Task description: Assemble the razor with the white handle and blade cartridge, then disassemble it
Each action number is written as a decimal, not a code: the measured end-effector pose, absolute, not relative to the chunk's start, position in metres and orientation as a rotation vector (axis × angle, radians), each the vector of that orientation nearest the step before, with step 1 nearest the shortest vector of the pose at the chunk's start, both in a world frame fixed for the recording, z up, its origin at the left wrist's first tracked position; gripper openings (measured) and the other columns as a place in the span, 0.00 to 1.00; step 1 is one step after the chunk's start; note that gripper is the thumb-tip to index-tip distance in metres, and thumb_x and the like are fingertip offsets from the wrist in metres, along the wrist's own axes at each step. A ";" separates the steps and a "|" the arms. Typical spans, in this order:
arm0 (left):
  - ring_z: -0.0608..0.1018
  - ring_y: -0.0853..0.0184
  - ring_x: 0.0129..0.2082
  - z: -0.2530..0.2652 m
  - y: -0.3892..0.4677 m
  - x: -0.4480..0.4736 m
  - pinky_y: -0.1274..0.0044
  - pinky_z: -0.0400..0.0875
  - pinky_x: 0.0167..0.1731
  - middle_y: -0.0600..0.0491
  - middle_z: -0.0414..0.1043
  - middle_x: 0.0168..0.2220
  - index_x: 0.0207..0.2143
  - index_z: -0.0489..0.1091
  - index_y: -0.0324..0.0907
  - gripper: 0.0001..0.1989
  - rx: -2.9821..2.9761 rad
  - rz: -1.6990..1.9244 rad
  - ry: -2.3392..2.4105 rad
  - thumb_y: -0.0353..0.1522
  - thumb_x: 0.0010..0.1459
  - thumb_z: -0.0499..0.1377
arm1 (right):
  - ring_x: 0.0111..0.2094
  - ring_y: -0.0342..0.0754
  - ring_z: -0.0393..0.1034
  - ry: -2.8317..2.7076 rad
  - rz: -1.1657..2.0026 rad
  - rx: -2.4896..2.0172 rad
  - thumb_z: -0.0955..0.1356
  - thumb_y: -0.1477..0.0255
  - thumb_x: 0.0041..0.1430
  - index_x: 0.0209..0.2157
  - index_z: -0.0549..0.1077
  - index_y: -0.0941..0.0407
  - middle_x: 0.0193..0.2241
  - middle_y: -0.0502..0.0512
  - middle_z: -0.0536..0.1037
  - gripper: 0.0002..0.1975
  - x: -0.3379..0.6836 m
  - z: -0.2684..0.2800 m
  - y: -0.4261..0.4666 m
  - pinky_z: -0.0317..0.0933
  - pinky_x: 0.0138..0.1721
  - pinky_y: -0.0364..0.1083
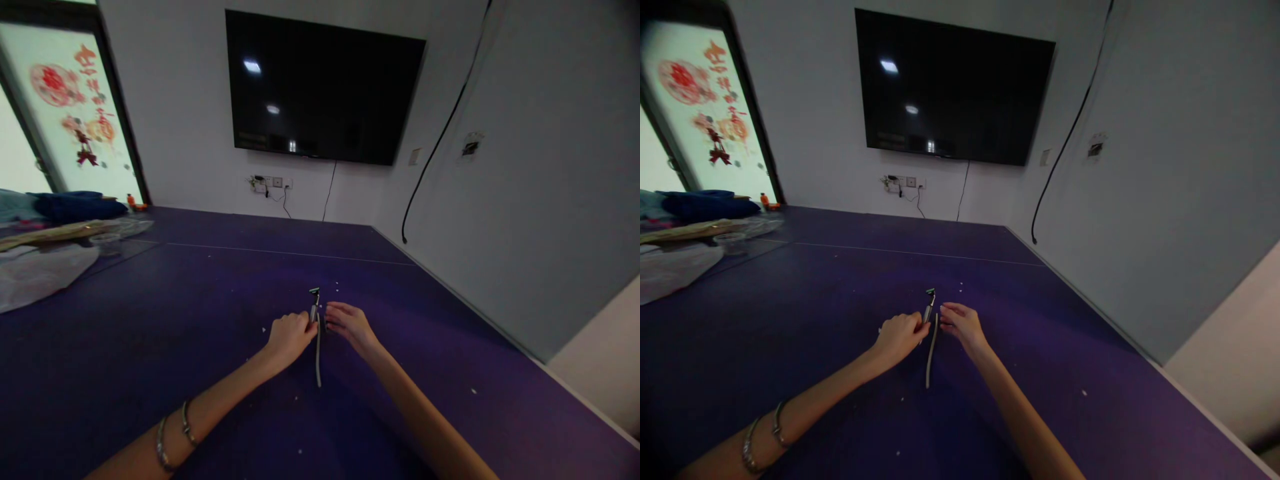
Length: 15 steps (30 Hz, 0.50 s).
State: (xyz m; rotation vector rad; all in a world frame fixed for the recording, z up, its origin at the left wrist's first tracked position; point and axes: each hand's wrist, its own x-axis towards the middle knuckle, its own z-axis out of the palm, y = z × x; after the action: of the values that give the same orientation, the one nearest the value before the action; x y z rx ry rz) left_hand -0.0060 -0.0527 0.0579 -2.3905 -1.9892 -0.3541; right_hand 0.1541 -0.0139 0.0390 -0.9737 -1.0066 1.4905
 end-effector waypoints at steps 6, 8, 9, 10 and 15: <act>0.77 0.59 0.33 0.062 -0.062 -0.001 0.70 0.68 0.33 0.47 0.75 0.32 0.38 0.68 0.40 0.16 -2.411 -0.346 -1.937 0.39 0.60 0.45 | 0.24 0.42 0.69 -0.933 1.644 -0.923 0.75 0.69 0.35 0.30 0.72 0.58 0.23 0.51 0.75 0.17 0.133 0.040 -0.028 0.64 0.29 0.42; 0.77 0.58 0.33 0.062 -0.064 0.001 0.70 0.68 0.32 0.47 0.75 0.32 0.37 0.68 0.40 0.16 -2.414 -0.349 -1.917 0.39 0.60 0.45 | 0.22 0.40 0.68 -0.925 1.631 -0.923 0.75 0.69 0.33 0.28 0.71 0.58 0.21 0.49 0.74 0.17 0.131 0.040 -0.030 0.62 0.26 0.41; 0.77 0.58 0.33 0.062 -0.065 0.001 0.70 0.68 0.32 0.47 0.75 0.32 0.37 0.67 0.40 0.16 -2.415 -0.358 -1.905 0.39 0.60 0.45 | 0.20 0.39 0.66 -0.924 1.618 -0.925 0.75 0.69 0.33 0.28 0.71 0.58 0.20 0.48 0.73 0.17 0.130 0.040 -0.030 0.62 0.26 0.41; 0.77 0.58 0.33 0.062 -0.066 0.002 0.70 0.68 0.32 0.48 0.75 0.32 0.37 0.67 0.41 0.16 -2.417 -0.371 -1.893 0.39 0.60 0.44 | 0.19 0.39 0.65 -0.924 1.606 -0.930 0.75 0.69 0.32 0.27 0.70 0.58 0.20 0.47 0.73 0.17 0.130 0.040 -0.030 0.61 0.25 0.41; 0.77 0.60 0.32 0.067 -0.068 0.004 0.70 0.68 0.32 0.49 0.74 0.32 0.38 0.67 0.42 0.22 -2.461 -0.453 -1.861 0.44 0.61 0.40 | 0.21 0.39 0.65 -0.972 1.547 -0.974 0.74 0.69 0.35 0.27 0.70 0.58 0.20 0.47 0.72 0.15 0.142 0.046 -0.027 0.63 0.27 0.42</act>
State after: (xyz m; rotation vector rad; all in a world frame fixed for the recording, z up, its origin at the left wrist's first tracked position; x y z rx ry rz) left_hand 0.0038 -0.0683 0.0670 -2.4609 -1.8611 -0.4530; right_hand 0.1418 -0.0268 0.0462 -0.9744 -0.9722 1.5473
